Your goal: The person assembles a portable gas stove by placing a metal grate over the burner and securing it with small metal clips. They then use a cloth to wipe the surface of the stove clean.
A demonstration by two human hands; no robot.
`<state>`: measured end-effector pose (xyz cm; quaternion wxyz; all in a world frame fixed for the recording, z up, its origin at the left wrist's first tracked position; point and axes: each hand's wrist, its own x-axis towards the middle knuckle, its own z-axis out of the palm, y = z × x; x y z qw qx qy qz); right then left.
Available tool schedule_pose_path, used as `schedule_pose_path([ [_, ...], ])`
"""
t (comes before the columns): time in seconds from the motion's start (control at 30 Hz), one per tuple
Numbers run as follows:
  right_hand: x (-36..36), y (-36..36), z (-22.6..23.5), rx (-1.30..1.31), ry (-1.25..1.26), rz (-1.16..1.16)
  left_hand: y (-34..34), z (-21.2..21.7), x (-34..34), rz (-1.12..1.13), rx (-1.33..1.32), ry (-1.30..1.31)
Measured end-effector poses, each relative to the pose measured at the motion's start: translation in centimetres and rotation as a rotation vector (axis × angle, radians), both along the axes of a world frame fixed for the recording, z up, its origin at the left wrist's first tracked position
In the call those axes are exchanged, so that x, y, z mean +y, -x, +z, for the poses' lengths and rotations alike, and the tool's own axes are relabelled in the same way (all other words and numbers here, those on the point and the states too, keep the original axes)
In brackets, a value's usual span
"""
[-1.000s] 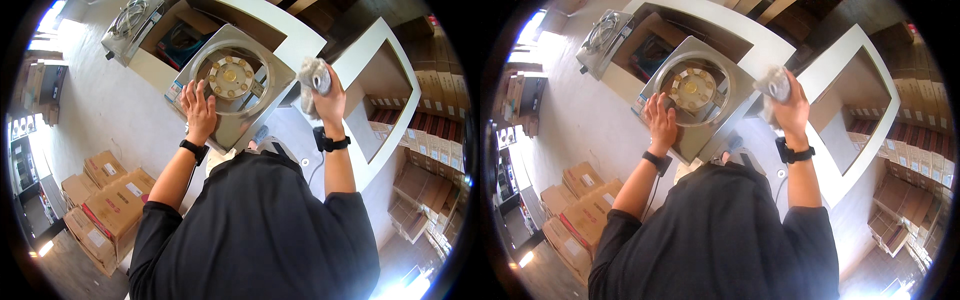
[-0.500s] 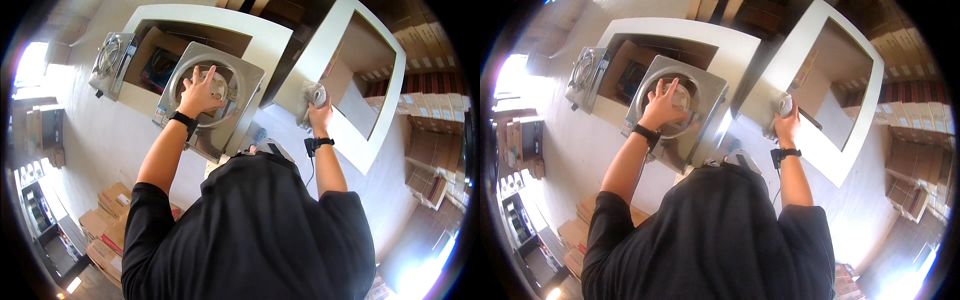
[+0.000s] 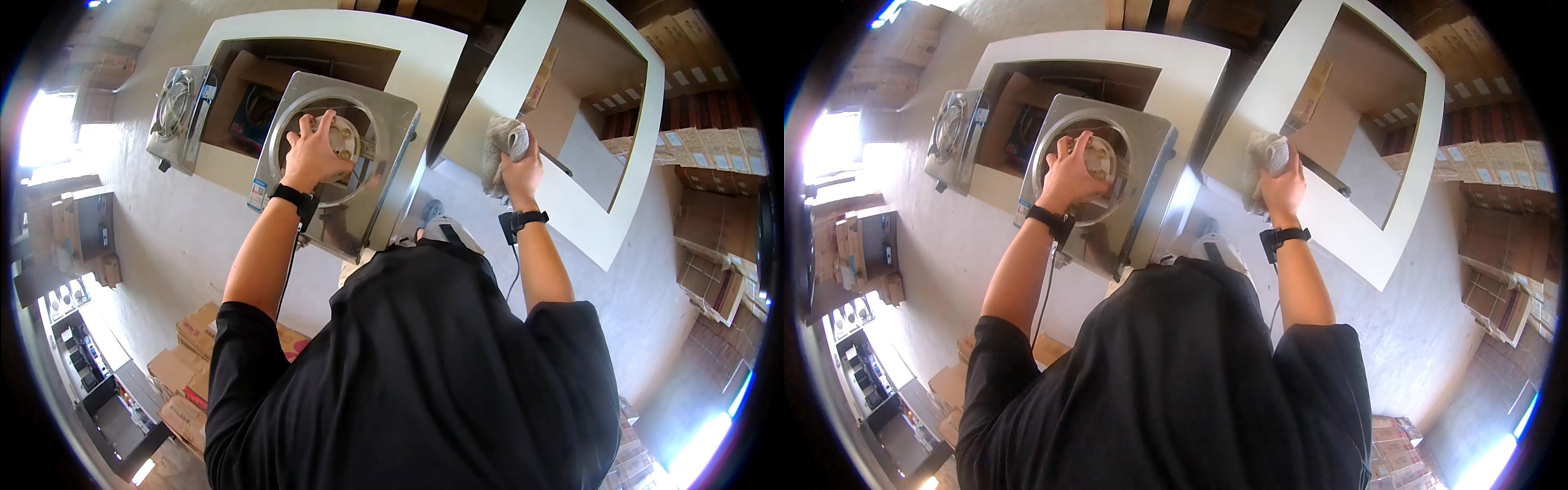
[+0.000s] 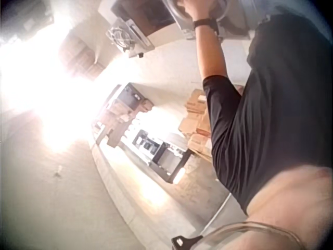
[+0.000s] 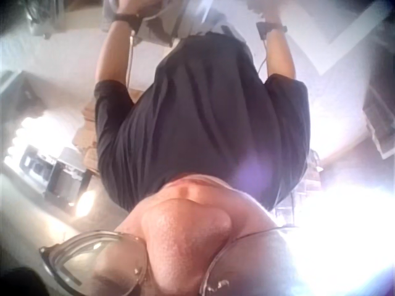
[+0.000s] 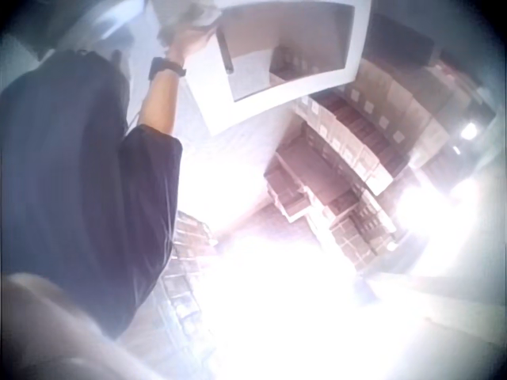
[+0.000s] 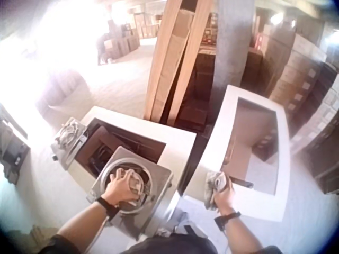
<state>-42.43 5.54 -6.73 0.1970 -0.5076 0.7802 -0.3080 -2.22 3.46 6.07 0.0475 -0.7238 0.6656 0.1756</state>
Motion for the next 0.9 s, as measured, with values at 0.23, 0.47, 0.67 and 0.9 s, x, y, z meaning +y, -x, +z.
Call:
schedule_pose_path([
  [0.23, 0.0, 0.1, -1.0, 0.044, 0.058, 0.02, -2.8, -0.9, 0.7, -0.116, 0.106, 0.119],
  [0.47, 0.0, -0.2, -0.3, 0.028, 0.053, -0.007, -9.8, 3.0, 4.3, -0.24, 0.241, 0.251],
  [0.67, -0.3, 0.0, -1.0, 0.014, 0.003, -0.025, -4.8, 0.7, 10.6, -0.54, 0.349, 0.21],
  [0.9, -0.2, 0.1, -0.8, 0.045, 0.008, -0.032, -3.2, -1.1, 9.7, -0.278, 0.432, -0.074],
])
